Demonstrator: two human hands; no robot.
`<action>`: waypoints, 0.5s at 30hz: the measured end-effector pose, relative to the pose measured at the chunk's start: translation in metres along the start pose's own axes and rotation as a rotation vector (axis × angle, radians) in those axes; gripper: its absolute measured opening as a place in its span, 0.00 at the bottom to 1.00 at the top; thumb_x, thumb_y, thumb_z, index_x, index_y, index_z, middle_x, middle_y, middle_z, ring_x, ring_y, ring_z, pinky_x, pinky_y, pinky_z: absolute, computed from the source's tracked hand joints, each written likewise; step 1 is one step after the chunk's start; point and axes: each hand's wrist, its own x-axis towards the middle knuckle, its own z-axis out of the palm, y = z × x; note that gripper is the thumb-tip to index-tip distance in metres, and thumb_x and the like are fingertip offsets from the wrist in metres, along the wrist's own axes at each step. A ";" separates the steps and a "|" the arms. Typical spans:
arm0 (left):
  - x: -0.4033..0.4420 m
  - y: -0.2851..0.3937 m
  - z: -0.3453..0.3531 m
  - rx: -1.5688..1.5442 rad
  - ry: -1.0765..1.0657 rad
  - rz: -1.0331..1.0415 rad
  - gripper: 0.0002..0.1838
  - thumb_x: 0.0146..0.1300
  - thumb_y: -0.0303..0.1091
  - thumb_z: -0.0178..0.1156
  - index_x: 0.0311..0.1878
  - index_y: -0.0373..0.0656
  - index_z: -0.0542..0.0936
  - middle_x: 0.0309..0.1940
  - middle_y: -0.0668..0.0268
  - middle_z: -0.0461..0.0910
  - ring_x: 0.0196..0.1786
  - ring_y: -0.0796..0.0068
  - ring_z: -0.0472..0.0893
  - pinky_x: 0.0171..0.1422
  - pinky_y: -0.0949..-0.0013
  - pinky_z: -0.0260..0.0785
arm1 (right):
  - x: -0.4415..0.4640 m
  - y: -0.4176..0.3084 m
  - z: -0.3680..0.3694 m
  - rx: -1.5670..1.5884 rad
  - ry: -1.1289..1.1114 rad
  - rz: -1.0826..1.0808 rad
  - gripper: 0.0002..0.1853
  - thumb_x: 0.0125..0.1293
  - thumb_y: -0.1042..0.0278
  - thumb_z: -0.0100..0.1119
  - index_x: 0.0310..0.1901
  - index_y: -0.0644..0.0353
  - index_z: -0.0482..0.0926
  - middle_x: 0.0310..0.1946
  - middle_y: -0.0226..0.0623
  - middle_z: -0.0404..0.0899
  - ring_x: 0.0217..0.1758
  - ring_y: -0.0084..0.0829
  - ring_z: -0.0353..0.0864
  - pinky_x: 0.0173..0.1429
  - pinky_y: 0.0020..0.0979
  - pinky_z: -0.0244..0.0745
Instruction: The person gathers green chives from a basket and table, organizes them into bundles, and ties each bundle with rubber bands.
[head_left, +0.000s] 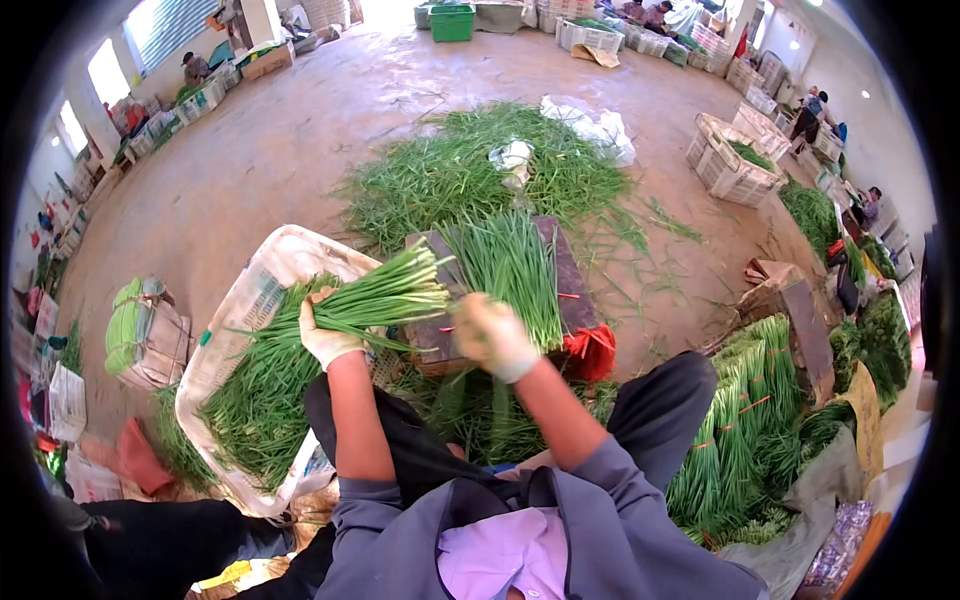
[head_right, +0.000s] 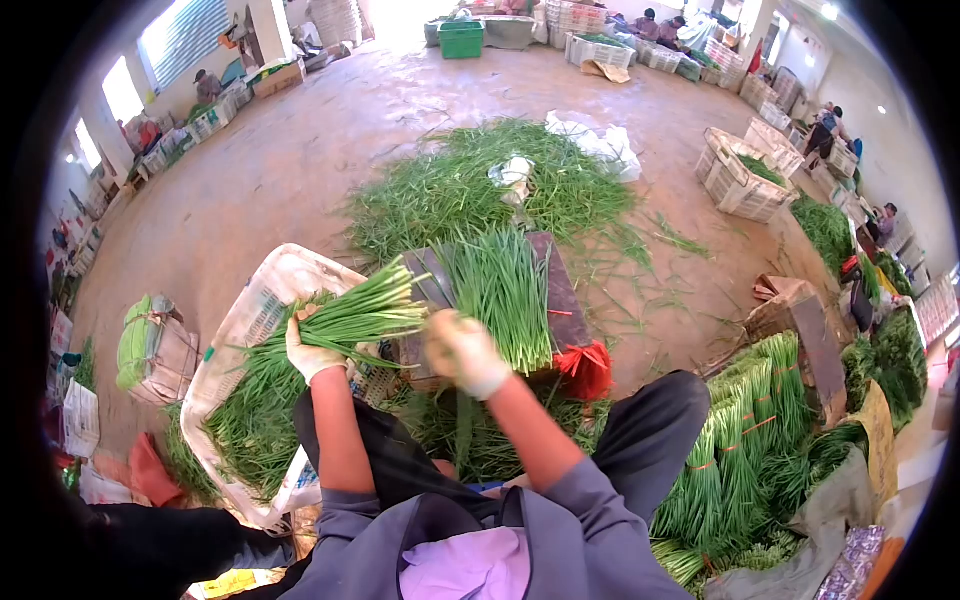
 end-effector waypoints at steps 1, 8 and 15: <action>-0.011 0.002 0.004 -0.013 0.003 -0.014 0.15 0.71 0.46 0.50 0.39 0.44 0.77 0.43 0.61 0.80 0.50 0.58 0.78 0.65 0.46 0.67 | -0.018 -0.014 -0.023 0.164 -0.106 -0.067 0.15 0.72 0.48 0.58 0.38 0.51 0.75 0.23 0.21 0.69 0.17 0.18 0.63 0.18 0.21 0.55; 0.003 -0.006 -0.001 0.055 0.149 -0.150 0.16 0.72 0.45 0.48 0.48 0.43 0.75 0.52 0.59 0.80 0.58 0.53 0.77 0.68 0.43 0.65 | -0.011 -0.005 -0.057 -0.324 0.247 0.000 0.09 0.66 0.69 0.62 0.48 0.57 0.80 0.32 0.27 0.80 0.21 0.17 0.69 0.23 0.20 0.59; -0.015 -0.022 0.005 0.162 0.145 -0.268 0.20 0.70 0.48 0.49 0.50 0.42 0.79 0.49 0.56 0.83 0.54 0.51 0.79 0.63 0.46 0.70 | 0.031 0.020 0.016 -0.601 -0.171 0.117 0.10 0.66 0.62 0.65 0.44 0.57 0.82 0.28 0.29 0.80 0.25 0.20 0.74 0.26 0.24 0.66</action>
